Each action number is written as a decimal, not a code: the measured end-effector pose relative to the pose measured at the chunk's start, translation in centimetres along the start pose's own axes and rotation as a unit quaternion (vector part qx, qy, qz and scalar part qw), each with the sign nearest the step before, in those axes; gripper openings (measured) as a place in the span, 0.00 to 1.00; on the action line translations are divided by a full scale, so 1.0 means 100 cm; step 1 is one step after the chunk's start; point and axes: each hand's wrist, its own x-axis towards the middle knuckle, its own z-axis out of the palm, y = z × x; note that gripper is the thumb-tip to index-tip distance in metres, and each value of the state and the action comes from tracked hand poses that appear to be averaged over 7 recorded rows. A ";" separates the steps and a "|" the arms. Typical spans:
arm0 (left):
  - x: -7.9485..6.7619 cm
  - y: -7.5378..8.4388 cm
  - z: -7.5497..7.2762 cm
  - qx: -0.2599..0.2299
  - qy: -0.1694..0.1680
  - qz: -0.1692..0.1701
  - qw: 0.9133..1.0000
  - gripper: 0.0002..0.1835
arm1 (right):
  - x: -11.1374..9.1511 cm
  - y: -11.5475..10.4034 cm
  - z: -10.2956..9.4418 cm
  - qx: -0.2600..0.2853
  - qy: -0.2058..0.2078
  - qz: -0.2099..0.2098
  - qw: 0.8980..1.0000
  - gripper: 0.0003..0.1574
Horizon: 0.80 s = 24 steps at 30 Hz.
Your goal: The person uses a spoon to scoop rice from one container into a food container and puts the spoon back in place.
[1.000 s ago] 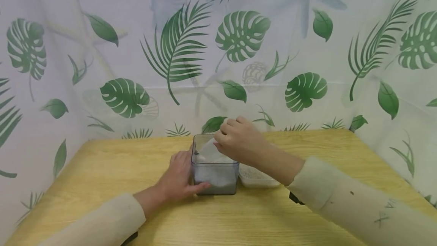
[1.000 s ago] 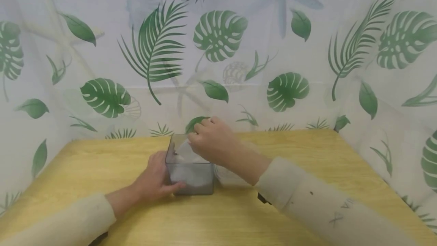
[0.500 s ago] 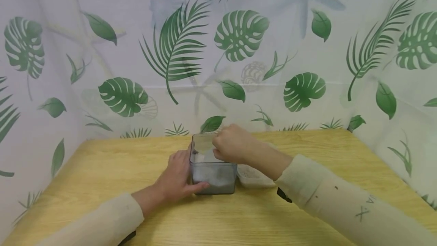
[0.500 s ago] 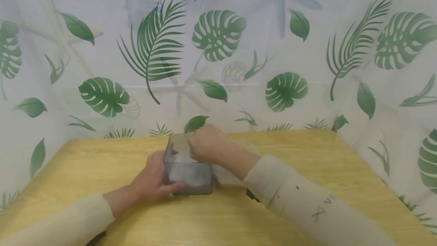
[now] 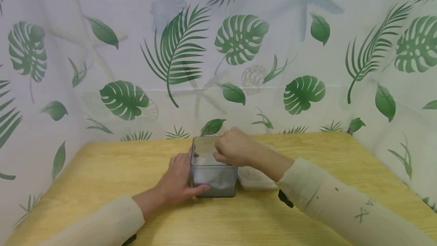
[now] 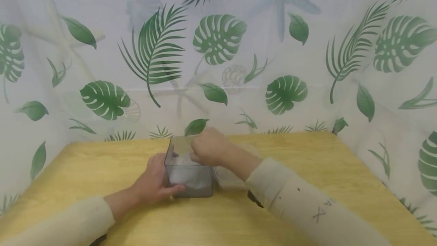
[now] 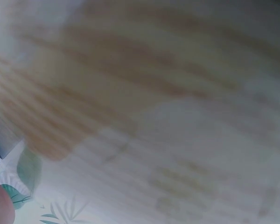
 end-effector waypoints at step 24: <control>-0.002 -0.002 0.002 -0.022 0.008 -0.003 1.000 0.62 | -0.011 -0.007 0.005 0.160 0.053 0.143 0.975 0.32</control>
